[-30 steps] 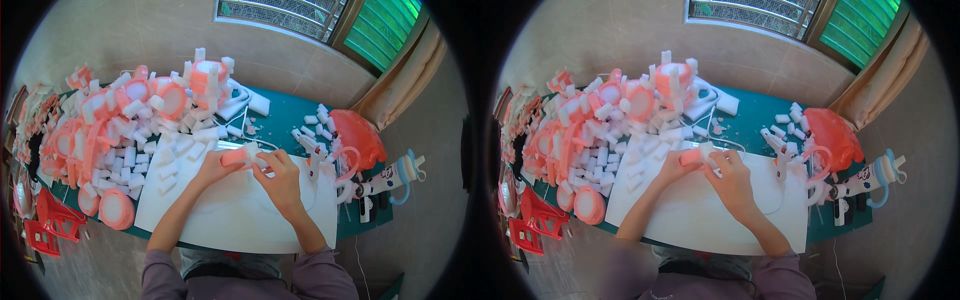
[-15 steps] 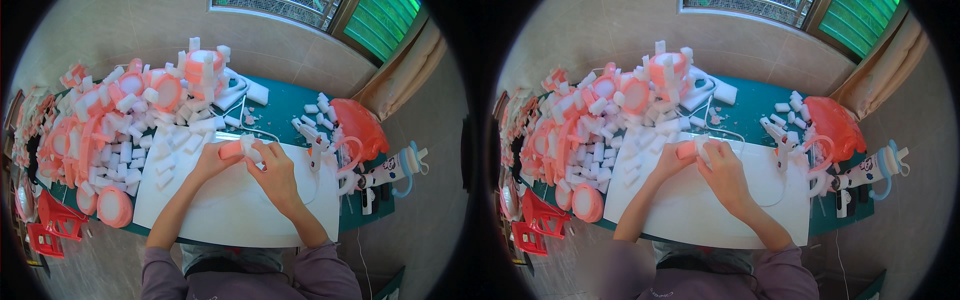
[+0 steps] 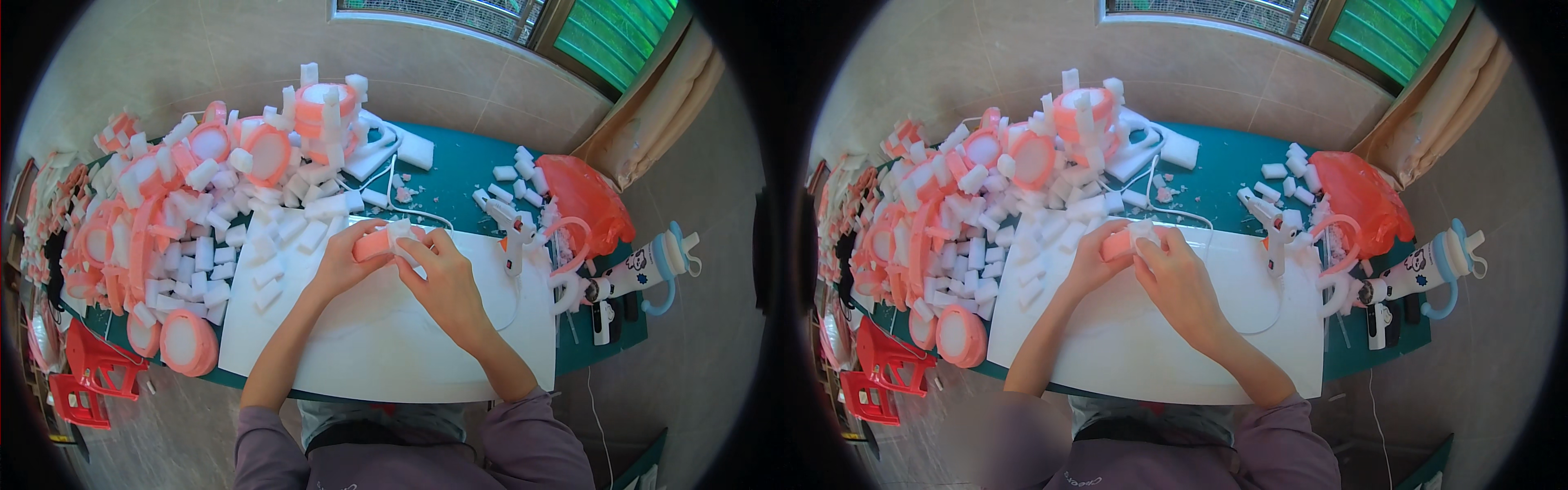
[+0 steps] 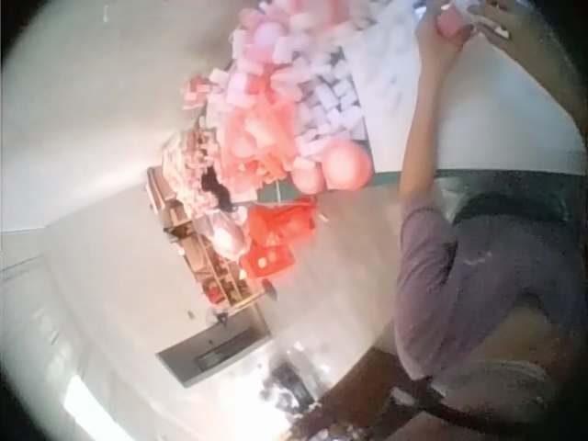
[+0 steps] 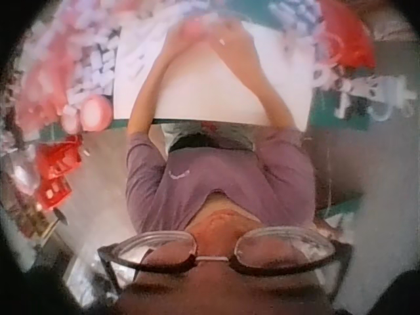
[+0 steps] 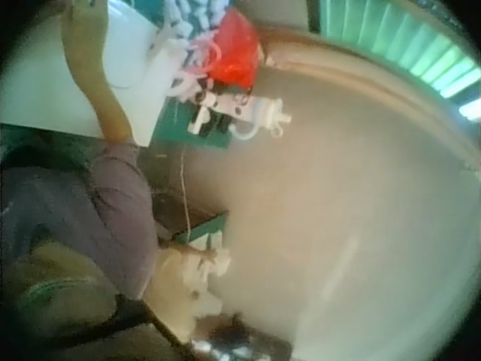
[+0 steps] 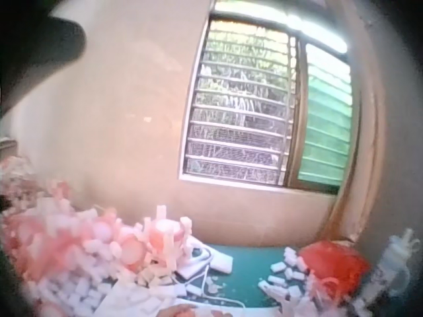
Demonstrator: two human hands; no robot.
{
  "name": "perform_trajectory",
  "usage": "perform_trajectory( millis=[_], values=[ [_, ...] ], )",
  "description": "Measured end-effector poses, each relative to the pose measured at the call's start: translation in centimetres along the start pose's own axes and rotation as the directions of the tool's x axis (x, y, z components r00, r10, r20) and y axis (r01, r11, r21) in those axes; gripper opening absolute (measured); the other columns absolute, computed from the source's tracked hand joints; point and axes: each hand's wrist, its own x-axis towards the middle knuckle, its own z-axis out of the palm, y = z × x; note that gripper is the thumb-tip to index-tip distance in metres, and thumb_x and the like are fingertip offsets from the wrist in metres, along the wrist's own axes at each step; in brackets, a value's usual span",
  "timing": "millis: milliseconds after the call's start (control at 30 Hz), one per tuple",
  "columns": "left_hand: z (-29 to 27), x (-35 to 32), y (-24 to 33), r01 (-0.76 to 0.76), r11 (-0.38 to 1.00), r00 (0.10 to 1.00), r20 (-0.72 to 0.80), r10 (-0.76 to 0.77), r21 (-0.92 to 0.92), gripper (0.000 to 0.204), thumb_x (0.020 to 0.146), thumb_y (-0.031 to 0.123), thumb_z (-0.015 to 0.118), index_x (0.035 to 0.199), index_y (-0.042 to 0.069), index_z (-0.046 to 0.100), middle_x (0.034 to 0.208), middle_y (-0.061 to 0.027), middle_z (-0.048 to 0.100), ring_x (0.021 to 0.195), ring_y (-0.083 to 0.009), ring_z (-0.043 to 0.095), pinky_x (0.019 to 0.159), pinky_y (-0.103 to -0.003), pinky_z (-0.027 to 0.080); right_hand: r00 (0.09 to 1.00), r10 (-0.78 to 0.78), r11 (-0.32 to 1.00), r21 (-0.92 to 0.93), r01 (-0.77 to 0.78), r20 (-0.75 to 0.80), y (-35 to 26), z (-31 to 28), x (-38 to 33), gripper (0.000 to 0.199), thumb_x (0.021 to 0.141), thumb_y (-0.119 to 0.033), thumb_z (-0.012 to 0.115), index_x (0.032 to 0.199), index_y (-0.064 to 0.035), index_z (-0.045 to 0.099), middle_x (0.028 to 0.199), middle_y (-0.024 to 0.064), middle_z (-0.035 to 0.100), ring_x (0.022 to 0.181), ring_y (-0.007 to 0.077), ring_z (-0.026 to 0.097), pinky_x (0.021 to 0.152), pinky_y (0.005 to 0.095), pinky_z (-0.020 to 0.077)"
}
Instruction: Gluing pink and white foam components together using a hot glue gun at a manufacturing workstation.
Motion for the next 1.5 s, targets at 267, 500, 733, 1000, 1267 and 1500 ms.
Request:
perform_trajectory(
  millis=[267, 500, 733, 1000, 1267, 1500],
  values=[
    [-0.2, -0.2, -0.1, -0.181, 0.971, 0.983, -0.007, 0.184, 0.158, 0.057, 0.067, 0.015, 0.073, 0.119, 0.014, 0.049, 0.085, -0.0101, 0.061, 0.073, -0.0258, 0.059, 0.065, -0.030, 0.047, 1.000, 0.005, 1.000, 0.015, -0.005, 0.018, 0.0, 0.1, 0.0, 0.023, 0.075, -0.005, 0.060, 0.097, -0.0039, 0.056, 0.093, 0.0164, 0.050, 0.078, 0.0311, 0.055, 0.065, 0.0357, 0.0471],
    [-0.4, -0.1, 0.0, -0.230, 0.954, 0.972, 0.084, 0.218, 0.190, 0.050, 0.071, 0.012, 0.068, 0.118, 0.015, 0.050, 0.091, -0.0117, 0.060, 0.077, -0.0271, 0.059, 0.065, -0.031, 0.047, 0.999, -0.041, 0.998, -0.051, 0.040, -0.033, 0.3, 0.3, -0.1, 0.027, 0.074, -0.010, 0.066, 0.100, -0.0066, 0.060, 0.090, 0.0116, 0.054, 0.072, 0.0234, 0.058, 0.060, 0.0310, 0.0483],
    [-0.5, 0.0, 0.3, -0.168, 0.976, 0.985, 0.074, 0.158, 0.142, 0.047, 0.072, 0.011, 0.067, 0.116, 0.011, 0.050, 0.096, -0.0127, 0.060, 0.082, -0.0289, 0.059, 0.069, -0.032, 0.047, 0.998, -0.034, 0.997, -0.078, 0.029, -0.061, 0.1, 0.1, 0.0, 0.024, 0.074, -0.015, 0.067, 0.094, -0.0050, 0.059, 0.091, 0.0108, 0.056, 0.068, 0.0265, 0.060, 0.057, 0.0312, 0.0482],
    [-0.5, 0.0, 0.4, -0.094, 0.991, 0.990, 0.111, 0.083, 0.094, 0.047, 0.072, 0.011, 0.067, 0.115, 0.011, 0.049, 0.103, -0.0134, 0.059, 0.088, -0.0305, 0.058, 0.074, -0.033, 0.047, 0.998, -0.059, 0.985, -0.163, 0.052, -0.037, 0.0, 0.4, -0.3, 0.023, 0.074, -0.011, 0.065, 0.093, -0.0026, 0.056, 0.089, 0.0131, 0.052, 0.069, 0.0263, 0.059, 0.057, 0.0313, 0.0490],
    [-0.5, 0.1, 0.2, -0.070, 0.991, 0.993, 0.108, 0.057, 0.115, 0.046, 0.071, 0.010, 0.067, 0.114, 0.011, 0.049, 0.103, -0.0127, 0.059, 0.089, -0.0299, 0.058, 0.075, -0.033, 0.046, 0.994, -0.097, 0.980, -0.180, 0.086, -0.052, 0.5, 1.0, -0.3, 0.021, 0.075, -0.012, 0.064, 0.091, -0.0038, 0.056, 0.081, 0.0106, 0.051, 0.062, 0.0240, 0.057, 0.053, 0.0314, 0.0472],
    [-0.4, 0.2, 0.1, -0.059, 0.995, 0.994, 0.096, 0.050, 0.085, 0.046, 0.071, 0.010, 0.067, 0.114, 0.011, 0.050, 0.104, -0.0127, 0.059, 0.090, -0.0298, 0.057, 0.077, -0.032, 0.045, 0.981, -0.193, 0.952, -0.247, 0.178, -0.037, 1.0, 1.7, -0.5, 0.020, 0.073, -0.007, 0.062, 0.089, -0.0004, 0.052, 0.077, 0.0126, 0.048, 0.067, 0.0239, 0.057, 0.055, 0.0288, 0.0488]
  ],
)
